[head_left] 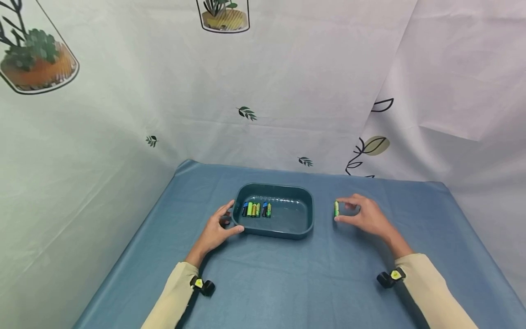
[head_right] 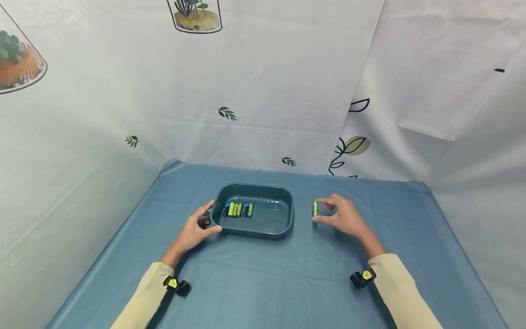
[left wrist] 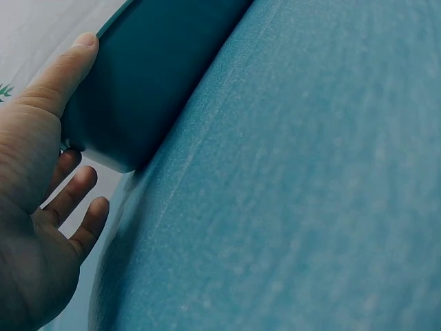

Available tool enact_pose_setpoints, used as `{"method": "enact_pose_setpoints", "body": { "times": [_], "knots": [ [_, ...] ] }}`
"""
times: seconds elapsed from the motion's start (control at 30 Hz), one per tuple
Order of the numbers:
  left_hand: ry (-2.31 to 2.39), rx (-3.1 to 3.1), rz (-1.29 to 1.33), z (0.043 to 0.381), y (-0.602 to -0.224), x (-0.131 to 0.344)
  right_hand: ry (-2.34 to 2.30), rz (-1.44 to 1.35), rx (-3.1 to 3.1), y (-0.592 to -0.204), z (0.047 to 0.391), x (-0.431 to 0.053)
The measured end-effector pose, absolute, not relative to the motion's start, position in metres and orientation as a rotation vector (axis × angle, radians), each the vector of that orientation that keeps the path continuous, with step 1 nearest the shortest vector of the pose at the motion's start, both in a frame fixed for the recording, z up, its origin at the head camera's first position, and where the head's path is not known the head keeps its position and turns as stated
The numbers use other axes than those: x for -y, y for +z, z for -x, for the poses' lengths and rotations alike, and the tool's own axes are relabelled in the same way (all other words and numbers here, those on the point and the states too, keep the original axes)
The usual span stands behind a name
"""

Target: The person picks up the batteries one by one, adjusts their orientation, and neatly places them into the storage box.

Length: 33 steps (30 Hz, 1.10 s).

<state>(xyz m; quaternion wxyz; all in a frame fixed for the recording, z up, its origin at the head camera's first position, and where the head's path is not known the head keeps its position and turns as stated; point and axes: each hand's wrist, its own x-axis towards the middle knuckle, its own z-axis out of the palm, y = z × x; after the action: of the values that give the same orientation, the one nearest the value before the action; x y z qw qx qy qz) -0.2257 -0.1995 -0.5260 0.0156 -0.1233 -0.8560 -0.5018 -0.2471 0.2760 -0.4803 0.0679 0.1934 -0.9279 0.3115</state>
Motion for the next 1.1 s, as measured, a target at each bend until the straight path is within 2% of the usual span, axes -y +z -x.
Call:
{"method": "enact_pose_setpoints", "body": {
  "times": [0.5, 1.1],
  "knots": [
    [-1.533, 2.664, 0.404, 0.227, -0.528, 0.200, 1.019, -0.566, 2.796, -0.451, 0.261, -0.251],
    [-1.556, 2.670, 0.376, 0.226, -0.525, 0.198, 1.131, -0.699, 2.755, -0.440, 0.275, -0.206]
  ]
}}
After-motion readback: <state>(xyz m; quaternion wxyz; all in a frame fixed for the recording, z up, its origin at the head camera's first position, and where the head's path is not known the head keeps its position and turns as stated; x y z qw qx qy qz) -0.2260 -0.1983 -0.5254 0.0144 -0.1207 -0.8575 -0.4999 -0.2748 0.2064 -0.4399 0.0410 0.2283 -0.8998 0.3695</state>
